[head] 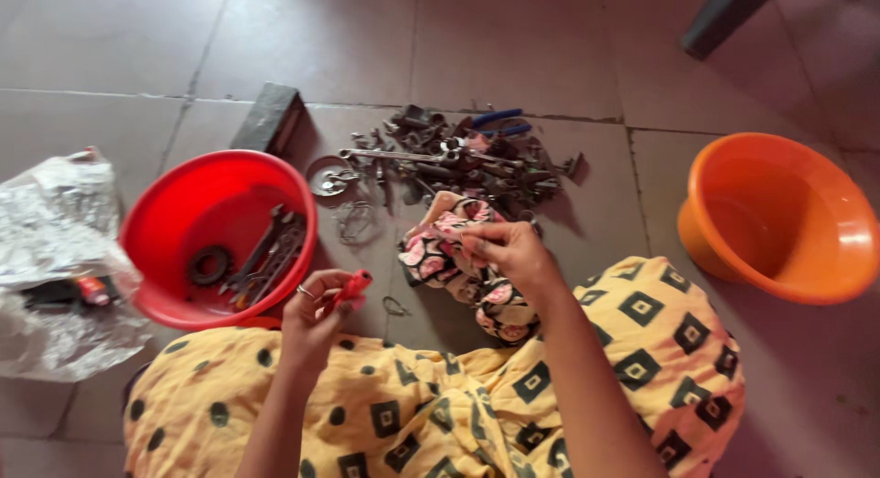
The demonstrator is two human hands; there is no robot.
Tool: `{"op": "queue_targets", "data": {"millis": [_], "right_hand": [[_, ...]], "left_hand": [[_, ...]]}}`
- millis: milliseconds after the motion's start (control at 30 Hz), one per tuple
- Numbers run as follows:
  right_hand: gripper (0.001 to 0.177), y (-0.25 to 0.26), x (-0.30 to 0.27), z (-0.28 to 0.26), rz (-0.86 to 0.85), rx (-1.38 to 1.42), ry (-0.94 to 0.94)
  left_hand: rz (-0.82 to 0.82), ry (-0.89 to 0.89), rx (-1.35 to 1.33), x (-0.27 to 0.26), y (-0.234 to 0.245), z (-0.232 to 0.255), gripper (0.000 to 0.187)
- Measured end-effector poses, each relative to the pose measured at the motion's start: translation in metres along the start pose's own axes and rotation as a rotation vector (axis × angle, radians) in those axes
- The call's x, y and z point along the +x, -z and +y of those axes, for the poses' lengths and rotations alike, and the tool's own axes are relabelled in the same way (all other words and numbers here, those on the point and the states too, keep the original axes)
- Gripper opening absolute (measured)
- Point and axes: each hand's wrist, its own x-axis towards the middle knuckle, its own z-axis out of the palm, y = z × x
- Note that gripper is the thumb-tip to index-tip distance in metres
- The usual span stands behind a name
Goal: The person sits on the floor and wipes various metal tools with a patterned cloth. They pick up tools from a red bucket and the floor, wipe them, and place them back into the bucket. The person also uses a wrench to tighten a bolt on a metal rod.
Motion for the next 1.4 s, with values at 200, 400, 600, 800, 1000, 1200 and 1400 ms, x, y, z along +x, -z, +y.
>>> {"op": "queue_targets", "data": {"millis": [200, 400, 600, 800, 1000, 1200, 1400], "right_hand": [[0.023, -0.009, -0.004, 0.002, -0.026, -0.106, -0.069], [0.021, -0.020, -0.003, -0.001, -0.038, -0.123, -0.070], [0.020, -0.021, -0.002, 0.007, -0.090, -0.249, -0.008], [0.020, -0.017, 0.001, 0.008, -0.129, -0.209, -0.027], [0.019, -0.017, -0.003, 0.003, -0.093, -0.231, 0.016], [0.016, -0.016, -0.007, -0.009, -0.080, -0.263, 0.040], [0.014, -0.015, -0.010, -0.017, -0.062, -0.295, 0.036]], "left_hand": [[0.037, -0.002, -0.376, 0.000, 0.032, -0.035, 0.032], [0.013, -0.005, -0.306, 0.006, 0.021, -0.046, 0.030], [-0.011, -0.005, -0.344, 0.004, 0.020, -0.046, 0.031], [0.012, -0.021, -0.267, 0.006, 0.019, -0.046, 0.030], [0.039, 0.002, -0.220, 0.004, 0.019, -0.044, 0.030], [-0.042, 0.066, -0.250, 0.005, 0.021, -0.041, 0.032], [-0.129, 0.120, -0.262, 0.006, 0.022, -0.042, 0.033]]}}
